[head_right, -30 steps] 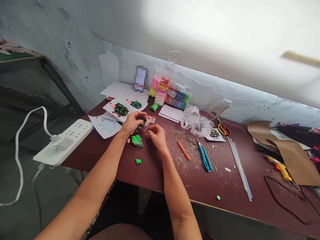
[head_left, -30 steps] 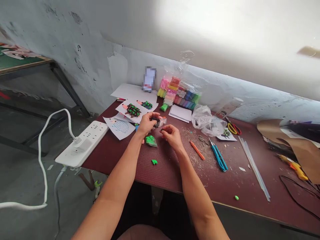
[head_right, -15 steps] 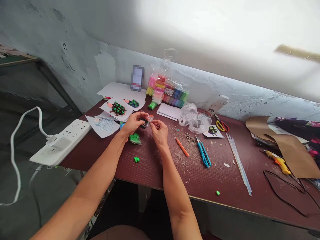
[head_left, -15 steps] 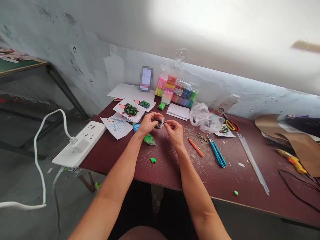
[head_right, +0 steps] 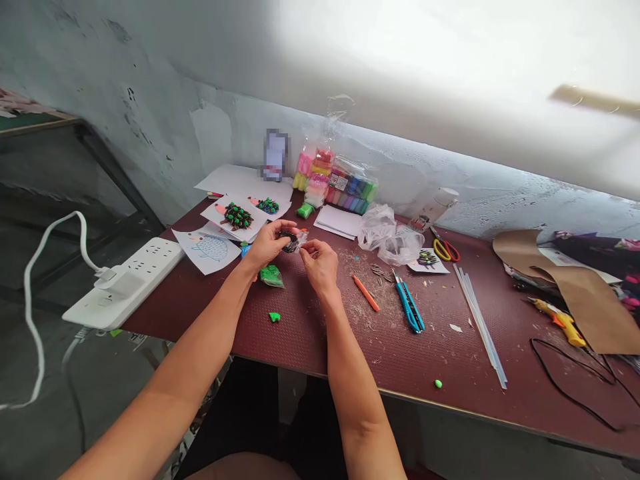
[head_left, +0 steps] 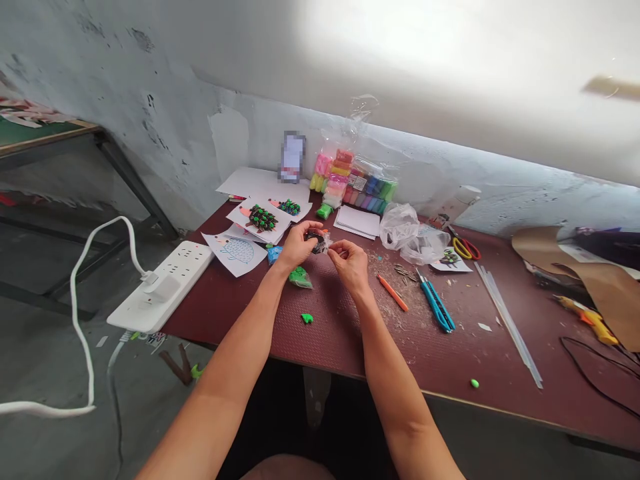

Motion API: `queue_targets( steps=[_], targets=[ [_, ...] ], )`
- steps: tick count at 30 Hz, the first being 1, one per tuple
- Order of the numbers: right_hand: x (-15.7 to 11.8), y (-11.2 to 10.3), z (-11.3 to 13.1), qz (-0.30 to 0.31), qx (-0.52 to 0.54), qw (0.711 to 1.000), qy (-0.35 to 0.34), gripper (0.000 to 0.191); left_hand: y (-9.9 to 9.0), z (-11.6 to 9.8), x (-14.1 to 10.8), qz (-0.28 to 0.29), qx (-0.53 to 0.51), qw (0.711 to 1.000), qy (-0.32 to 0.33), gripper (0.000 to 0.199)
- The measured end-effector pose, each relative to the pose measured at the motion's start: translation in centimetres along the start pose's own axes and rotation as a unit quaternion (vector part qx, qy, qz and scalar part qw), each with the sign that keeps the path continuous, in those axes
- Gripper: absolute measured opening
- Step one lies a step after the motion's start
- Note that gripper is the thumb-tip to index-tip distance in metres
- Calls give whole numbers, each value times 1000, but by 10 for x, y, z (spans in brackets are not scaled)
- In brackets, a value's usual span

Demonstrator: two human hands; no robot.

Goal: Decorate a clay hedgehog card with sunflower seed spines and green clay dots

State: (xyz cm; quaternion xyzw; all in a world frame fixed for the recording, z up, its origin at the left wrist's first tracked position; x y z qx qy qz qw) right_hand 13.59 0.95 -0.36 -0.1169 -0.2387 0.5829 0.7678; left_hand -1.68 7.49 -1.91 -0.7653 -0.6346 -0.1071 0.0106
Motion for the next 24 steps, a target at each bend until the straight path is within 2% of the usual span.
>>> queue_targets(
  steps=[3, 7, 11, 16, 24],
  targets=[
    [0, 1, -3, 4, 2, 1000, 7, 17, 2, 0, -1, 25, 22, 999, 10, 45],
    [4, 0, -9, -6, 18, 1000, 19, 23, 6, 4, -3, 43, 26, 999, -10, 50],
    [6, 2, -12, -3, 75, 997, 16, 26, 9, 5, -3, 47, 1, 999, -27, 48],
    [4, 2, -9, -6, 101, 995, 10, 23, 10, 0, -10, 86, -49, 989, -107, 47],
    [7, -1, -9, -7, 118, 993, 16, 22, 11, -6, -12, 82, -124, 981, -127, 43]
  ],
)
Point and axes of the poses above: each hand's wrist, its own x-axis towards the middle knuckle, its own y-axis out of the palm, z = x × y, the point moved 3 cm from there along x, towards the middle knuckle, and after that the axes turned 1 degree about -x, right-handed, at the moved point
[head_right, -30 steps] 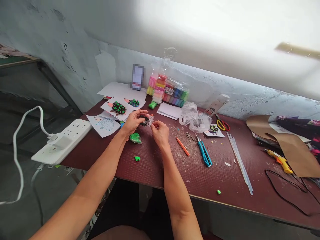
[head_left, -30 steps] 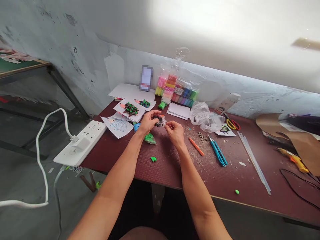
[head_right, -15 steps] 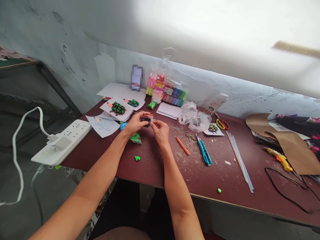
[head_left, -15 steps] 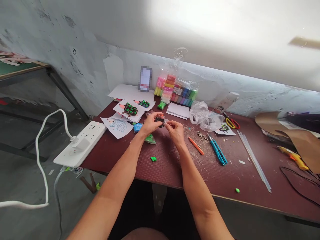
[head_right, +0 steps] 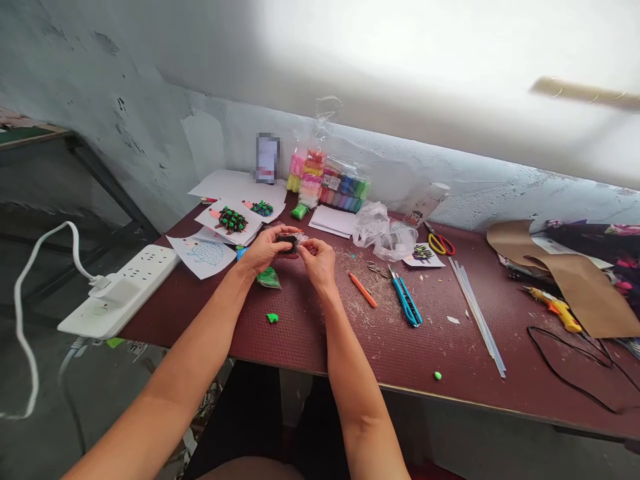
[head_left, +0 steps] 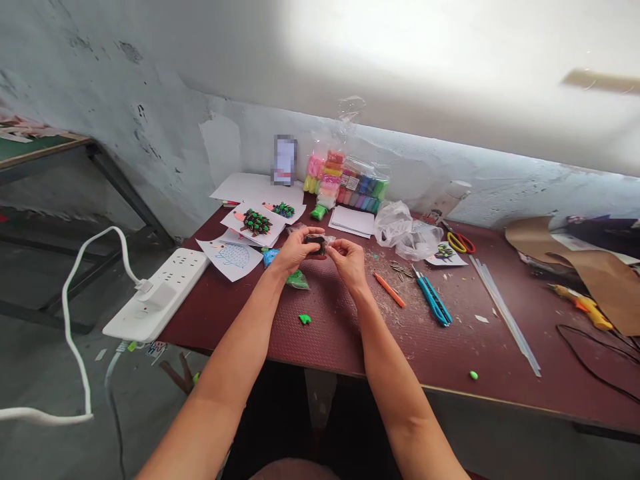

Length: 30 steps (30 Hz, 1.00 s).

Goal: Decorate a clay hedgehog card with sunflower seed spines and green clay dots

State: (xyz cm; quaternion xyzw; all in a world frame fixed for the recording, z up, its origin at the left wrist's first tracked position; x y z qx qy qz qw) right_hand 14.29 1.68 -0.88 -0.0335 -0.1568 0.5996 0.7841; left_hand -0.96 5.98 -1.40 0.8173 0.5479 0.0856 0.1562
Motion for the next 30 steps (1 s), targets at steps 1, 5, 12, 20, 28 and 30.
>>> queue_targets(
  steps=[1, 5, 12, 20, 28, 30],
  targets=[
    [0, 0, -1, -1, -7, 1000, -2, 23, 0, 1, 1, -2, -7, 1000, 0, 42],
    [1, 1, -1, 2, -42, 999, -13, 27, -1, 1, 2, -25, -15, 999, 20, 35],
    [-4, 5, 4, 23, 4, 1000, -20, 36, -5, 1, 1, -80, 10, 996, 29, 44],
    [-5, 4, 2, 4, 100, 994, 49, 44, -7, -6, 0, -62, 1, 998, 17, 37],
    [-3, 0, 3, 65, 130, 986, 76, 44, -8, -6, -3, -12, 43, 999, 18, 22],
    [-2, 1, 4, 95, 122, 985, 73, 40, -7, -6, -1, -19, 64, 997, 37, 21]
  ],
)
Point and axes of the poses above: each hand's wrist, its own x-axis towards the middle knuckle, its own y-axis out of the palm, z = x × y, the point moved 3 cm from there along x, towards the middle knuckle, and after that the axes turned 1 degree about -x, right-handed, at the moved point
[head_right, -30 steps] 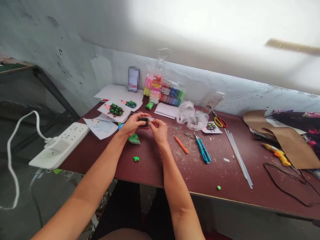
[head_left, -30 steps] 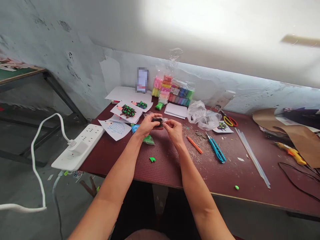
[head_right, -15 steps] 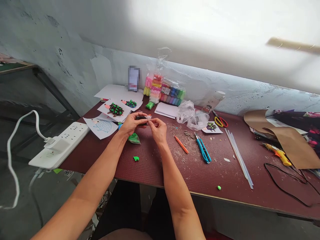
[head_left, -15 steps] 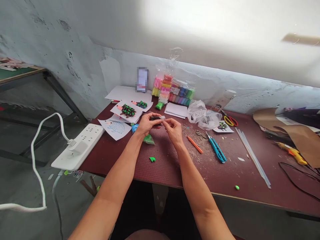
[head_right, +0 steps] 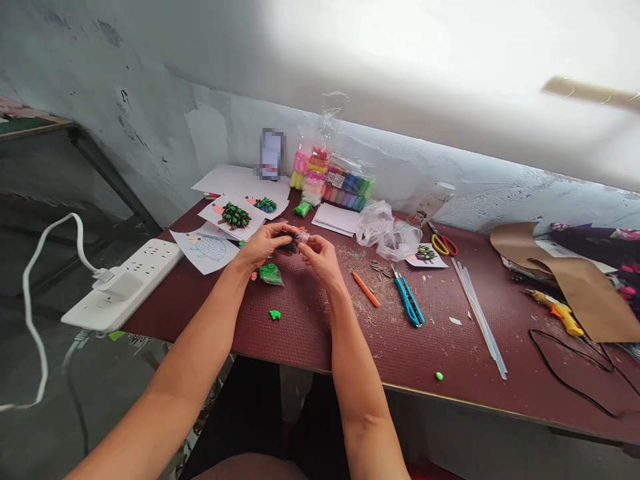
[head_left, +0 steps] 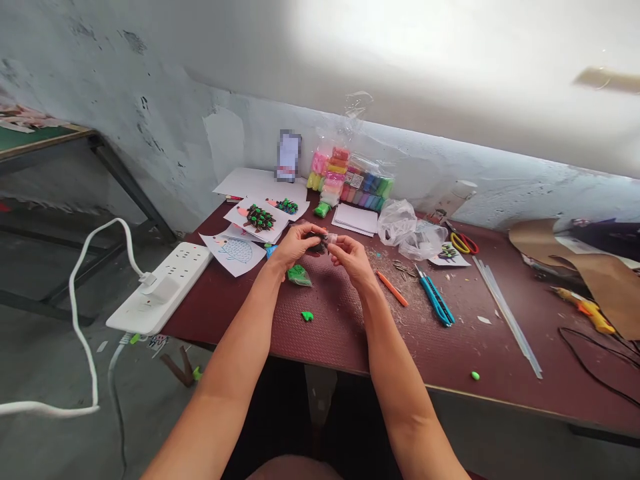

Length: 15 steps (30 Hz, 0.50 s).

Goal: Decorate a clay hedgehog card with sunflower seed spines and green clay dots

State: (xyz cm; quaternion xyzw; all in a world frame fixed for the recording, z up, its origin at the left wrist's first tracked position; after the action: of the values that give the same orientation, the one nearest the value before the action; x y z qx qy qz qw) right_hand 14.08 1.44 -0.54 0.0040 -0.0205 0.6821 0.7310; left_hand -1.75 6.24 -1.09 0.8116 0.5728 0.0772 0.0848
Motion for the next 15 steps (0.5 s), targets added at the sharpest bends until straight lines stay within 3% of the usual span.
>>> queue_targets(
  steps=[2, 4, 6, 9, 12, 15],
  targets=[
    [2, -7, 0, -42, -12, 999, -8, 33, -3, -3, 4, -51, 8, 998, 39, 23],
    [4, -18, 0, -129, -14, 991, -10, 27, -15, -10, 6, -176, -8, 979, 98, 19],
    [5, -26, -2, -178, -5, 984, 5, 26, -28, -16, 5, -284, -20, 950, 129, 13],
    [5, -21, -6, -131, 16, 991, 37, 29, -36, -23, 0, -357, 3, 924, 137, 11],
    [4, -3, -11, -64, 33, 996, 50, 36, -22, -28, -7, -320, 84, 928, 170, 10],
    [4, 11, -20, -29, 44, 996, 69, 39, 9, -26, -13, -192, 208, 936, 209, 13]
  ],
)
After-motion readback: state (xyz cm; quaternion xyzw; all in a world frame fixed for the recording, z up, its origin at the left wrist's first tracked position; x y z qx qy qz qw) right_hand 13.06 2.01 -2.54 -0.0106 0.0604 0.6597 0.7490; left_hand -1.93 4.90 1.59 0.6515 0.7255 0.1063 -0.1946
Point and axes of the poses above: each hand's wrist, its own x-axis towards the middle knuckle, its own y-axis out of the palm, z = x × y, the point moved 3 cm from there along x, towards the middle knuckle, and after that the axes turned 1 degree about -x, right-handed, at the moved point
